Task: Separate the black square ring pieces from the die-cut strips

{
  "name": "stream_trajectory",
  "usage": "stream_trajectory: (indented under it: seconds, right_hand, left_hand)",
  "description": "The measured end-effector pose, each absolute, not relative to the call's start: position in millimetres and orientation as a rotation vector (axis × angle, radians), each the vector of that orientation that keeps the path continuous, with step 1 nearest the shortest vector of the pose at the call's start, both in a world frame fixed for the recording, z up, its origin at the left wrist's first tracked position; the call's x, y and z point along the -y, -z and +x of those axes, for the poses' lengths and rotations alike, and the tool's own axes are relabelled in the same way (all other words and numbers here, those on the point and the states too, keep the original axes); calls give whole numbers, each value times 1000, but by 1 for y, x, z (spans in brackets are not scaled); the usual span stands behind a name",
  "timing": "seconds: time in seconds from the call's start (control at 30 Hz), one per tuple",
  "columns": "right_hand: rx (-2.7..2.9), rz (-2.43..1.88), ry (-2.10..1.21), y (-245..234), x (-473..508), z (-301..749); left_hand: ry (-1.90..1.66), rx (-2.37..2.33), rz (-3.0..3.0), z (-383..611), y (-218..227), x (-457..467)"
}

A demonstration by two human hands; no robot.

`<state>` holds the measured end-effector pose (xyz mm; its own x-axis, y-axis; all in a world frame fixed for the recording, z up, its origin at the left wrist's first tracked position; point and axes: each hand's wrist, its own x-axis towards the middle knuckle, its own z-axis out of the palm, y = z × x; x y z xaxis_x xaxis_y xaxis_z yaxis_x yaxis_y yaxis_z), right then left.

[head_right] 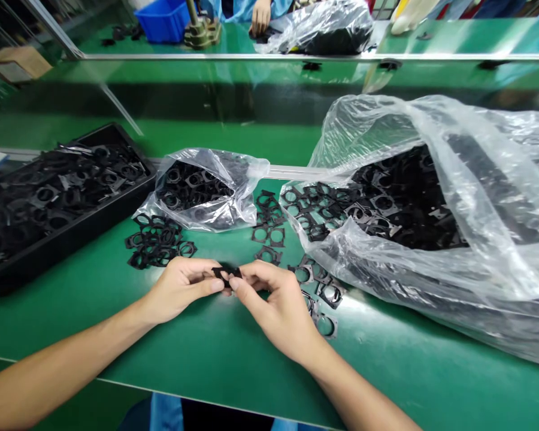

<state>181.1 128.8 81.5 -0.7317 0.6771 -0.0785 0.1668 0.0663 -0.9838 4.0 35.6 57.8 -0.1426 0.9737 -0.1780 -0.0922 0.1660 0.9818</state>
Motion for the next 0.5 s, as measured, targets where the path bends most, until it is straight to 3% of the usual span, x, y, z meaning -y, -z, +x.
stream_trajectory:
  seconds: [0.1,0.5]
  right_hand:
    - [1818,-812,-1880,-82,-129,180]
    - [1742,-895,-1921,-82,-128,179]
  left_hand:
    - [-1198,-1276,898,2,-58,-37]
    - [-1307,-1260,776,3,-56,-37]
